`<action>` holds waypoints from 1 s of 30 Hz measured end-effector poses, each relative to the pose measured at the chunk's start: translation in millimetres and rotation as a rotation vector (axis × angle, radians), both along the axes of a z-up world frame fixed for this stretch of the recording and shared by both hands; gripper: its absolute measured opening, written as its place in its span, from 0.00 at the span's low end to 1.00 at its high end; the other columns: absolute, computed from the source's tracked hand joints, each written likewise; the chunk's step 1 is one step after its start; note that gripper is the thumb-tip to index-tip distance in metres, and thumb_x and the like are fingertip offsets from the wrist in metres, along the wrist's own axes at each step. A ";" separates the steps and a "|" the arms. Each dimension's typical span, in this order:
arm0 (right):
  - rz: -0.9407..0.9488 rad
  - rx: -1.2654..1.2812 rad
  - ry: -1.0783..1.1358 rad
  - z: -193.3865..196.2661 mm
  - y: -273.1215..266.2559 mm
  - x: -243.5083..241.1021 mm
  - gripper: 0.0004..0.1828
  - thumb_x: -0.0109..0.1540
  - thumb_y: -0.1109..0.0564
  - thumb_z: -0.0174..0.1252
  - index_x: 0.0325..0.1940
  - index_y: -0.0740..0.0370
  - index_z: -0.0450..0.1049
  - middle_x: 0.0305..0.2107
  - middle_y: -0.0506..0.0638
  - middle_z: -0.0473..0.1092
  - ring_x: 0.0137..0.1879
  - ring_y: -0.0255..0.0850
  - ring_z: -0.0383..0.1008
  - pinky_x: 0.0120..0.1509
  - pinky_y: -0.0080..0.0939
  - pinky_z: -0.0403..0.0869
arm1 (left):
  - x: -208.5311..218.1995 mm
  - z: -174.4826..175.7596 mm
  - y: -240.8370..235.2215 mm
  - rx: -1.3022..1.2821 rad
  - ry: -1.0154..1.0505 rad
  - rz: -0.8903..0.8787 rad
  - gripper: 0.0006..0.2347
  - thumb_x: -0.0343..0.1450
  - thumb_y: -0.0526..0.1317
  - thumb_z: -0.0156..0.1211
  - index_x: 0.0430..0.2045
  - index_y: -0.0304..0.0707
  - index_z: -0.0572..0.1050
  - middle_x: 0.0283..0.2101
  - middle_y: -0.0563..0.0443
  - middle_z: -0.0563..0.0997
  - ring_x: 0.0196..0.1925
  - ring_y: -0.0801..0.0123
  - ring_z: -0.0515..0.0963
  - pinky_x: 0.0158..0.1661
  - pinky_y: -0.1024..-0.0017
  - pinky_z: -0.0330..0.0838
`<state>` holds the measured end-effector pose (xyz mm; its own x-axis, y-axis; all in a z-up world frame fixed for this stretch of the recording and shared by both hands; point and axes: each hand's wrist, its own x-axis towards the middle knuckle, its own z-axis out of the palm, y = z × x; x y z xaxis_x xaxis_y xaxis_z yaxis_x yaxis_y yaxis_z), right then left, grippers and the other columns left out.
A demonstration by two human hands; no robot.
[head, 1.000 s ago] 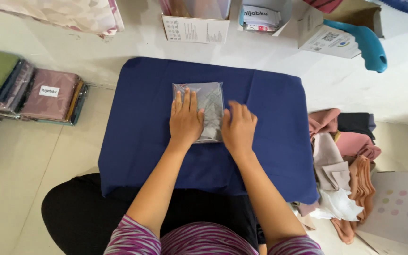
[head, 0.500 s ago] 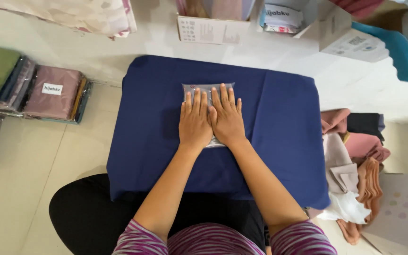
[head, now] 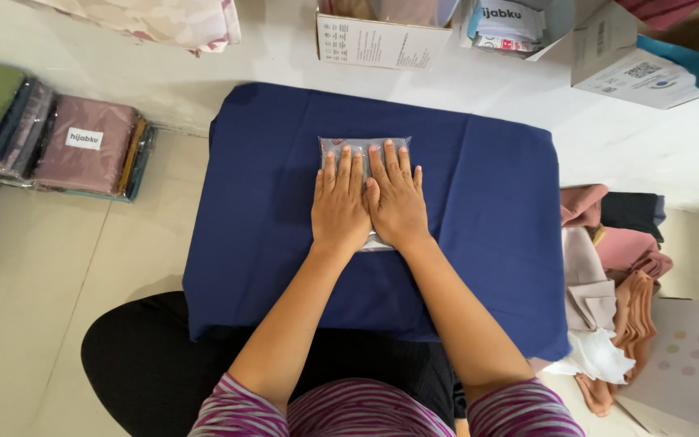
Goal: The person folds a patterned fabric on a blue mat, uses a lint roller to clean the surface, and then places the folded fabric into a clear plastic bag. They seal the bag and add a label before stacking it with other packaged items.
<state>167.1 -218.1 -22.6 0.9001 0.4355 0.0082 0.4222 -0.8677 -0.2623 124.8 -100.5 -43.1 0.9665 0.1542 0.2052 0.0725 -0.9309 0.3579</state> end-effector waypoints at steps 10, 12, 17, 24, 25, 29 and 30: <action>0.011 0.017 -0.048 -1.7 -0.9 0.0 0.32 0.74 0.41 0.28 0.83 0.42 0.43 0.79 0.47 0.37 0.83 0.50 0.34 0.81 0.64 0.46 | 1.0 1.4 0.1 0.000 0.037 -0.002 0.26 0.78 0.49 0.34 0.73 0.40 0.52 0.78 0.44 0.49 0.79 0.48 0.43 0.73 0.54 0.39; 0.010 0.016 -0.056 -1.8 -0.6 -0.3 0.32 0.73 0.41 0.28 0.83 0.42 0.43 0.79 0.47 0.38 0.83 0.50 0.34 0.81 0.64 0.46 | 0.6 1.6 0.3 -0.001 0.040 -0.001 0.26 0.78 0.49 0.34 0.73 0.40 0.52 0.77 0.44 0.49 0.79 0.48 0.43 0.73 0.54 0.38; 0.009 0.017 -0.028 0.7 -0.2 -0.9 0.31 0.73 0.41 0.28 0.83 0.41 0.44 0.79 0.47 0.38 0.83 0.50 0.34 0.81 0.64 0.45 | 0.2 2.0 -0.5 0.004 0.020 0.007 0.26 0.79 0.50 0.34 0.73 0.40 0.53 0.77 0.44 0.52 0.79 0.48 0.44 0.73 0.54 0.40; 0.010 0.011 -0.024 -1.6 -0.2 0.3 0.32 0.73 0.41 0.28 0.83 0.40 0.42 0.79 0.47 0.37 0.83 0.49 0.33 0.81 0.64 0.45 | -0.2 2.5 0.4 -0.005 0.019 0.002 0.26 0.79 0.50 0.34 0.72 0.39 0.54 0.77 0.44 0.52 0.79 0.48 0.45 0.73 0.53 0.42; 0.008 0.017 -0.028 -0.4 0.1 -0.3 0.31 0.73 0.41 0.28 0.83 0.40 0.43 0.79 0.47 0.38 0.83 0.49 0.33 0.81 0.64 0.45 | -0.5 3.7 0.5 -0.006 0.026 -0.001 0.26 0.78 0.50 0.35 0.72 0.39 0.54 0.77 0.44 0.52 0.79 0.48 0.45 0.73 0.53 0.41; 0.005 0.020 -0.032 0.6 0.3 -0.9 0.31 0.73 0.41 0.28 0.82 0.40 0.44 0.79 0.47 0.38 0.83 0.49 0.34 0.81 0.64 0.45 | 0.9 2.6 0.2 -0.004 0.039 0.001 0.26 0.78 0.50 0.36 0.73 0.39 0.53 0.77 0.44 0.51 0.79 0.48 0.44 0.73 0.54 0.40; 0.005 0.021 -0.033 0.6 0.4 -0.5 0.31 0.73 0.41 0.28 0.82 0.40 0.44 0.79 0.47 0.38 0.83 0.49 0.34 0.81 0.64 0.45 | 0.7 3.7 0.5 -0.003 0.038 0.001 0.26 0.78 0.50 0.36 0.73 0.39 0.53 0.77 0.44 0.51 0.79 0.48 0.44 0.73 0.54 0.40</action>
<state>166.6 -217.7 -22.0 0.8970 0.4396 0.0469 0.4354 -0.8601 -0.2659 125.6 -100.0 -39.4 0.9733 0.1560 0.1682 0.0872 -0.9298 0.3576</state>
